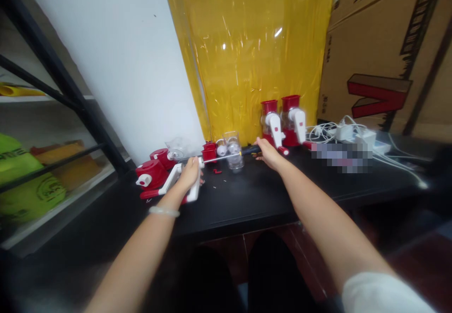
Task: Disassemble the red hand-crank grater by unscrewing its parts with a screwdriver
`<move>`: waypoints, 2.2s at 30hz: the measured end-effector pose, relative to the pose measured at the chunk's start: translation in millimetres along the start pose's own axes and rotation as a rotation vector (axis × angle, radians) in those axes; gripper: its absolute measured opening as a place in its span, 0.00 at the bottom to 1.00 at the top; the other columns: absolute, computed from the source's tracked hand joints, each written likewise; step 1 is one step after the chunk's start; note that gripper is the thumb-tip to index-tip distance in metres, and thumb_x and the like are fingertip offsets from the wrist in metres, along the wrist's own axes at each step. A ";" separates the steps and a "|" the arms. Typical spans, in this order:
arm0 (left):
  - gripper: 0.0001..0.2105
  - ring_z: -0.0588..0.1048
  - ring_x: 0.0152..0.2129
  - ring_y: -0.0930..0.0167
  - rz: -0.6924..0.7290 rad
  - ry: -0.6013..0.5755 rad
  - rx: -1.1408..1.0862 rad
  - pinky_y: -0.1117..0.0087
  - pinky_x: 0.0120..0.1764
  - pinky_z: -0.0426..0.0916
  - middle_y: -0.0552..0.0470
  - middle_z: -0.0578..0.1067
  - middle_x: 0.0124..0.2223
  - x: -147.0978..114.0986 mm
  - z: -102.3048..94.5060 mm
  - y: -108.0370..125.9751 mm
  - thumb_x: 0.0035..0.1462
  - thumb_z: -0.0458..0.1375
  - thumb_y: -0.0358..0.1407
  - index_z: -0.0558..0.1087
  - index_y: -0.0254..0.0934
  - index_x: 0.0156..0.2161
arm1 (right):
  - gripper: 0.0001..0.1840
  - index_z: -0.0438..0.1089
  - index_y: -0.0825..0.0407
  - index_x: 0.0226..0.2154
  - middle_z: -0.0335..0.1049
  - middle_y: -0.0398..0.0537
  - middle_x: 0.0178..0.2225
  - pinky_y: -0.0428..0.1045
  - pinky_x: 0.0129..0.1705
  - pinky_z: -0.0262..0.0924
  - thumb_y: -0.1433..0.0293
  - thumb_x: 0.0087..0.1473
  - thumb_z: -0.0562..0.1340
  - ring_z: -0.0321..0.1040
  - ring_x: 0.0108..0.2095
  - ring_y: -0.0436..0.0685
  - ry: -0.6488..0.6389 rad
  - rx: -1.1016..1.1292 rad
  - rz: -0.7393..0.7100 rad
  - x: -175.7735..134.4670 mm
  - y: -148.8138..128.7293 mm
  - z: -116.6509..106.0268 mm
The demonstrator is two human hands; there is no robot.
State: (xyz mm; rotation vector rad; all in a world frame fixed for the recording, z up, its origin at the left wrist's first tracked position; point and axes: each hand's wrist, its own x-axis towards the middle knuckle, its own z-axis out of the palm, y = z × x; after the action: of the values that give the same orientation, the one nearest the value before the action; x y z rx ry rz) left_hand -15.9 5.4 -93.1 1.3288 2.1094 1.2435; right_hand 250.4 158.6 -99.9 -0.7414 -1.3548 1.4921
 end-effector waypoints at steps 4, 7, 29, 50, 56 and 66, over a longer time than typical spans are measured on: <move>0.19 0.72 0.14 0.71 0.014 0.017 0.046 0.70 0.21 0.69 0.55 0.70 0.26 2.8 -0.6 -3.7 0.68 0.38 0.49 0.62 0.39 0.50 | 0.24 0.63 0.51 0.30 0.66 0.44 0.15 0.44 0.17 0.52 0.48 0.63 0.51 0.59 0.13 0.49 -0.001 -0.255 0.035 2.2 5.9 -2.9; 0.20 0.73 0.14 0.70 0.008 0.004 0.068 0.70 0.22 0.69 0.54 0.71 0.27 1.5 -0.5 -2.3 0.68 0.38 0.50 0.62 0.39 0.51 | 0.23 0.64 0.52 0.26 0.63 0.43 0.12 0.43 0.13 0.46 0.51 0.62 0.55 0.52 0.10 0.47 0.019 -0.396 0.002 3.0 9.0 -8.0; 0.19 0.72 0.13 0.70 -0.006 -0.009 0.023 0.70 0.20 0.68 0.55 0.69 0.26 0.8 -1.9 -0.6 0.68 0.38 0.50 0.61 0.39 0.50 | 0.23 0.64 0.52 0.26 0.61 0.40 0.17 0.41 0.18 0.53 0.50 0.55 0.64 0.57 0.16 0.45 -0.025 -0.214 -0.111 12.4 17.4 -9.7; 0.20 0.72 0.13 0.70 -0.045 0.009 0.053 0.69 0.20 0.67 0.52 0.73 0.27 7.8 4.0 -2.3 0.68 0.39 0.50 0.63 0.38 0.52 | 0.23 0.66 0.51 0.25 0.64 0.43 0.15 0.47 0.22 0.54 0.53 0.62 0.53 0.58 0.16 0.51 0.106 -0.350 -0.057 30.2 31.1 -6.2; 0.19 0.73 0.14 0.69 0.024 0.059 0.176 0.68 0.26 0.68 0.51 0.74 0.27 23.8 3.2 14.3 0.69 0.39 0.48 0.65 0.37 0.48 | 0.32 0.62 0.50 0.13 0.62 0.47 0.12 0.48 0.32 0.56 0.55 0.64 0.48 0.64 0.20 0.53 0.168 -0.764 -0.178 43.2 11.1 -10.1; 0.19 0.72 0.13 0.70 0.036 0.024 0.073 0.70 0.22 0.69 0.53 0.72 0.26 33.8 13.6 17.5 0.69 0.38 0.48 0.63 0.37 0.49 | 0.25 0.57 0.47 0.17 0.56 0.41 0.10 0.48 0.23 0.51 0.49 0.55 0.52 0.57 0.16 0.53 0.258 -0.526 -0.209 51.8 33.4 -13.2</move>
State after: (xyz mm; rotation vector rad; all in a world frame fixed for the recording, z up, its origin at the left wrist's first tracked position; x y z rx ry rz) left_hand -13.9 44.0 -81.2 1.3955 2.1755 1.2133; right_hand 235.4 213.7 -126.6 -1.0427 -1.5825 0.8440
